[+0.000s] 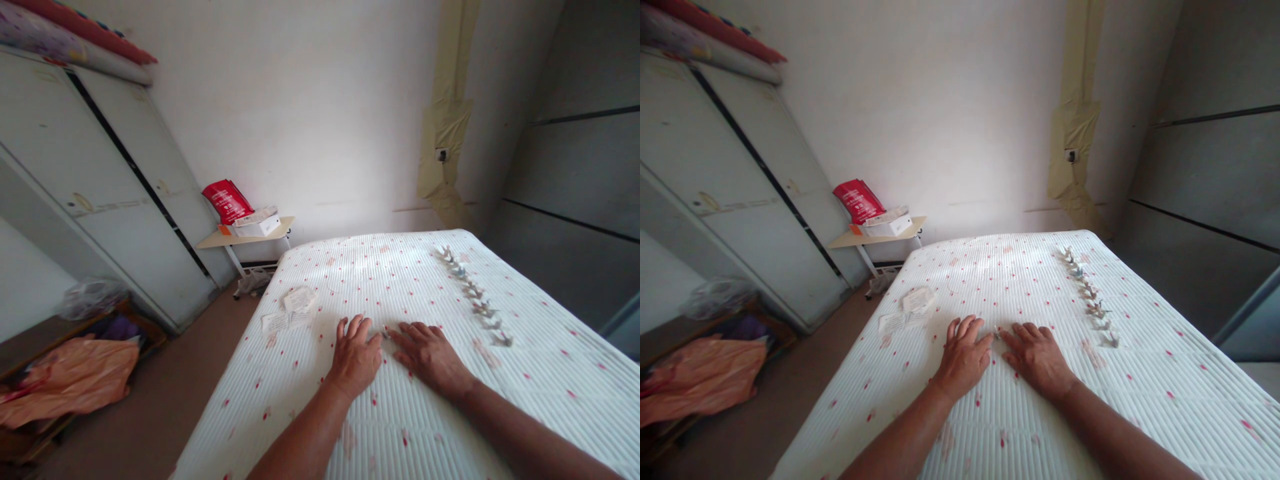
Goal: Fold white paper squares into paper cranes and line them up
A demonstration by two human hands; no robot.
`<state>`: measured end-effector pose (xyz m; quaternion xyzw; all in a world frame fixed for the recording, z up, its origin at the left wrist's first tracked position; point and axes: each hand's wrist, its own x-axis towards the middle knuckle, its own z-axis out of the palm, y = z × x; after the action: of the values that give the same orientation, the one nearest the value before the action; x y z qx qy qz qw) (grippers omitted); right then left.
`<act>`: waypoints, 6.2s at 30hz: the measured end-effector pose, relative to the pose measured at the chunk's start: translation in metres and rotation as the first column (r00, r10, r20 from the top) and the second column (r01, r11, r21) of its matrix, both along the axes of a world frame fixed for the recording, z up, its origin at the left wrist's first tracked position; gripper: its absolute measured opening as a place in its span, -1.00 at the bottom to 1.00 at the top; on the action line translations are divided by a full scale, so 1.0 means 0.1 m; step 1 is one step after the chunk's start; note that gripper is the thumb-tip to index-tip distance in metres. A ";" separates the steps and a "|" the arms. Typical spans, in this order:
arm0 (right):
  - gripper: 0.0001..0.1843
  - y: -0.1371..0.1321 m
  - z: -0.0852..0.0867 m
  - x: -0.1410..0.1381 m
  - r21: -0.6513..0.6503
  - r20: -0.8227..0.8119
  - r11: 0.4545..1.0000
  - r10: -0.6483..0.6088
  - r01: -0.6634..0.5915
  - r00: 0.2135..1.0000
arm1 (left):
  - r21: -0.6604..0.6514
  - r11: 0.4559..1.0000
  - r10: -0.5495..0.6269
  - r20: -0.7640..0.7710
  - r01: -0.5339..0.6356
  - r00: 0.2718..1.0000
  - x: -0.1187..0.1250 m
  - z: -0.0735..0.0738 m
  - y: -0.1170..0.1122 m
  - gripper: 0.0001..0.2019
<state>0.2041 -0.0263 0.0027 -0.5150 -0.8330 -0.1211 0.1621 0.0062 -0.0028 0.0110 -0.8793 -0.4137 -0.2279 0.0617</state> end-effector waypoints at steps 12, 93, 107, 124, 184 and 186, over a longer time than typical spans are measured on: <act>-0.58 0.10 0.03 -0.04 -0.075 0.059 0.996 -0.044 0.048 0.997 | -0.094 0.995 0.027 -0.048 -0.032 0.999 0.01 -0.02 0.03 -0.75; -0.66 -0.20 0.01 0.04 -0.002 -0.262 1.000 0.007 -0.008 0.965 | -0.191 0.980 -0.043 0.061 0.054 0.997 -0.05 0.00 0.06 -0.66; -0.72 0.03 0.06 -0.22 -0.097 -0.003 0.987 -0.133 0.132 0.991 | -0.161 0.986 -0.034 0.006 0.035 0.999 0.00 0.04 0.11 -0.70; -0.63 0.07 -0.01 -0.09 -0.063 -0.035 0.991 -0.124 0.122 0.992 | -0.200 0.978 -0.059 0.039 0.065 0.998 0.01 0.06 0.00 -0.69; -0.56 0.00 0.03 -0.24 -0.130 -0.132 0.991 -0.016 -0.002 0.991 | -0.417 0.905 0.181 0.195 -0.086 0.964 0.26 0.02 0.61 -0.87; -0.57 0.00 0.01 -0.24 -0.130 -0.132 0.992 -0.017 0.000 0.991 | -0.388 0.918 0.164 0.173 -0.086 0.971 0.24 0.01 0.62 -0.88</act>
<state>0.1800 -0.0261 0.0038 -0.5350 -0.8242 -0.0329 0.1828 0.0303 0.0591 0.0119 -0.8184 -0.5097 -0.2277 -0.1363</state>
